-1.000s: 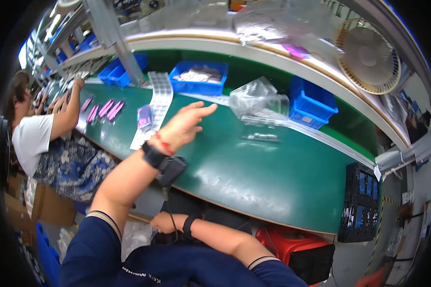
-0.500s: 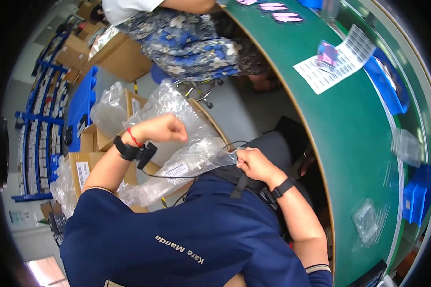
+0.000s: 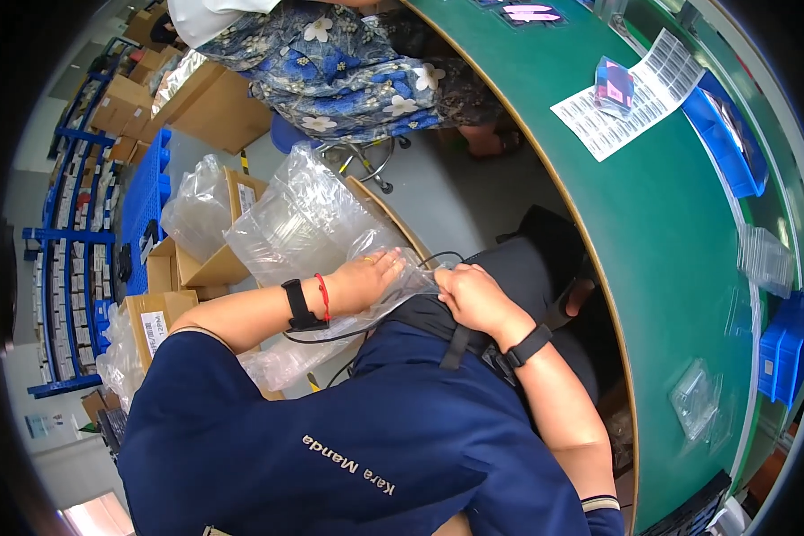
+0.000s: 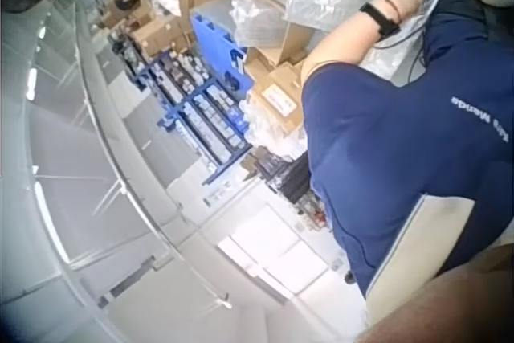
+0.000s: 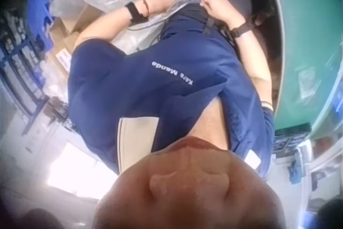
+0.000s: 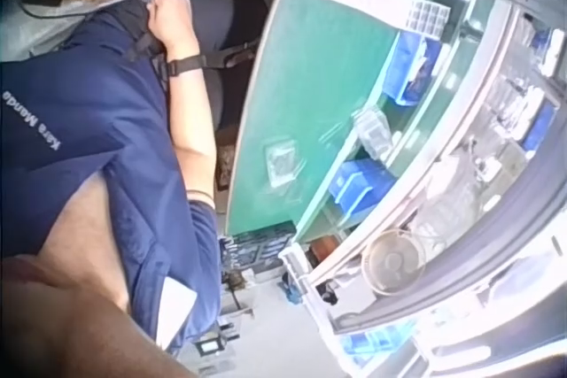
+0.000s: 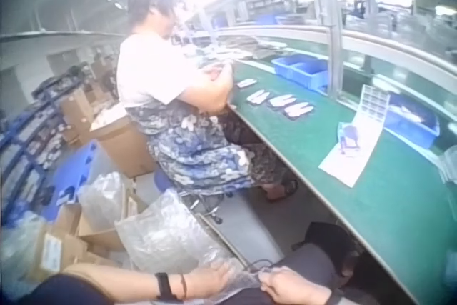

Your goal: Assembling small electronic components by placing boards into plastic housings and applying labels.

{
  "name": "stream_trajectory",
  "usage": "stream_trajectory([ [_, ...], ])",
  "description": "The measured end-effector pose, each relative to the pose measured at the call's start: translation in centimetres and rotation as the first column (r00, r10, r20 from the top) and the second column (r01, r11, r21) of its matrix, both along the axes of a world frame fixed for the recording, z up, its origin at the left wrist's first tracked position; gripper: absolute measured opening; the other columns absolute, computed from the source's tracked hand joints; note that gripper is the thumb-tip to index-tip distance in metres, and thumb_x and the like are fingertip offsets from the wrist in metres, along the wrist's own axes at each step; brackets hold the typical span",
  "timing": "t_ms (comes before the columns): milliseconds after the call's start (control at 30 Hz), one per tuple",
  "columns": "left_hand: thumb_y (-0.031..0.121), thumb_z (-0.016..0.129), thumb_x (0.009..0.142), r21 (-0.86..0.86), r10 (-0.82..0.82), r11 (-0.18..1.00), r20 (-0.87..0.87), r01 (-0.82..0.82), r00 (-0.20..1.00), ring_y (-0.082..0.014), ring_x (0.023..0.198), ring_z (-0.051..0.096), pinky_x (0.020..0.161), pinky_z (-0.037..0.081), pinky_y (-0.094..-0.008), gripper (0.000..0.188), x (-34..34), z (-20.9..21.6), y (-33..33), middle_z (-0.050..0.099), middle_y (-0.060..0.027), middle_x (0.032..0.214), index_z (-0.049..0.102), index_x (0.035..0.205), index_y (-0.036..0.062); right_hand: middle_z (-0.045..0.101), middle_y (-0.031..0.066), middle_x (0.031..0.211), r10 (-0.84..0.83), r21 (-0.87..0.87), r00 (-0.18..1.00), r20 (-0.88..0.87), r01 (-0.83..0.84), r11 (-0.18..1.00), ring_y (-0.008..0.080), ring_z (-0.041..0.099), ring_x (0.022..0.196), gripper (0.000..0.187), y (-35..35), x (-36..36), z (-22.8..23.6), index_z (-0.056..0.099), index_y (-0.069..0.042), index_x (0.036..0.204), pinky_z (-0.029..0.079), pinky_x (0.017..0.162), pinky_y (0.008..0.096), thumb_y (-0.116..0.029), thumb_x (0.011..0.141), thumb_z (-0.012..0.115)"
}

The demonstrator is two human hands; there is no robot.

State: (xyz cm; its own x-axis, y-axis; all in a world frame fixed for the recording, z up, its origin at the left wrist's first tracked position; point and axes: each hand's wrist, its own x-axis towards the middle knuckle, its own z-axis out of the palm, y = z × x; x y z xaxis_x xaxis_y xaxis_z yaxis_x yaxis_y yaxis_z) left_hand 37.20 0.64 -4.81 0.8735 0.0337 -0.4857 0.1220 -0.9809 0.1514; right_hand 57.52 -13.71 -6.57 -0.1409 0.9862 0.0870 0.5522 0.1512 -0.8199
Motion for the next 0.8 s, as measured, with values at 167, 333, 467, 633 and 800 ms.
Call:
stream_trajectory([
  [167,0.009,0.066,0.07,-0.038,-0.187,0.982,-0.157,0.183,0.97,-0.034,0.109,0.055,0.092,0.045,-0.0366,0.045,2.0,-2.0,1.1,0.056,-0.0249,0.116,0.054,0.111,-0.0052,0.058,0.016,0.069,0.042,0.022,0.997,0.071,-0.044,0.999,0.0369,0.058,0.073,0.011,1.1,-0.7,0.0,0.048,-0.002,0.073,0.046,0.066,0.0443,-0.003,0.074,0.059],
  [333,0.023,0.078,0.064,0.111,0.133,0.989,-0.439,-0.093,0.889,-0.029,0.101,0.061,0.086,0.048,-0.0363,0.054,4.7,1.9,0.5,0.062,-0.0201,0.104,0.06,0.108,-0.0002,0.058,0.018,0.071,0.012,0.025,0.997,0.073,-0.014,1.0,0.0387,0.058,0.074,0.01,1.9,-1.0,0.1,0.048,-0.001,0.073,0.046,0.065,0.0458,-0.003,0.074,0.058],
  [467,0.021,0.076,0.066,-0.035,-0.209,0.974,-0.518,0.223,0.829,-0.0317,0.107,0.057,0.091,0.045,-0.0398,0.053,3.8,-0.1,2.5,0.06,-0.0192,0.109,0.058,0.11,-0.0017,0.058,0.0189,0.072,0.016,0.025,0.998,0.062,-0.017,1.0,0.0397,0.058,0.075,0.01,2.0,-1.1,-0.9,0.048,-0.001,0.073,0.045,0.064,0.0465,-0.003,0.073,0.058],
  [633,0.014,0.08,0.058,-0.034,-0.346,0.916,-0.571,0.4,0.745,-0.0349,0.104,0.057,0.09,0.046,-0.0383,0.054,4.0,-3.8,3.9,0.061,-0.0186,0.106,0.063,0.107,0.0007,0.058,0.0188,0.072,0.034,0.036,0.998,0.045,-0.035,0.999,0.0393,0.058,0.075,0.01,2.5,-1.6,-0.5,0.048,-0.001,0.073,0.046,0.066,0.0466,-0.004,0.074,0.058],
  [800,0.016,0.083,0.051,-0.057,-0.265,0.946,-0.701,0.319,0.662,-0.0344,0.119,0.044,0.091,0.045,-0.0406,0.066,4.8,-3.3,3.8,0.053,-0.021,0.122,0.062,0.111,0.0007,0.06,0.018,0.073,0.037,0.03,0.997,0.073,-0.039,0.999,0.0385,0.059,0.077,0.012,2.7,-2.0,-0.5,0.049,-0.002,0.075,0.046,0.067,0.0463,-0.006,0.075,0.059],
])
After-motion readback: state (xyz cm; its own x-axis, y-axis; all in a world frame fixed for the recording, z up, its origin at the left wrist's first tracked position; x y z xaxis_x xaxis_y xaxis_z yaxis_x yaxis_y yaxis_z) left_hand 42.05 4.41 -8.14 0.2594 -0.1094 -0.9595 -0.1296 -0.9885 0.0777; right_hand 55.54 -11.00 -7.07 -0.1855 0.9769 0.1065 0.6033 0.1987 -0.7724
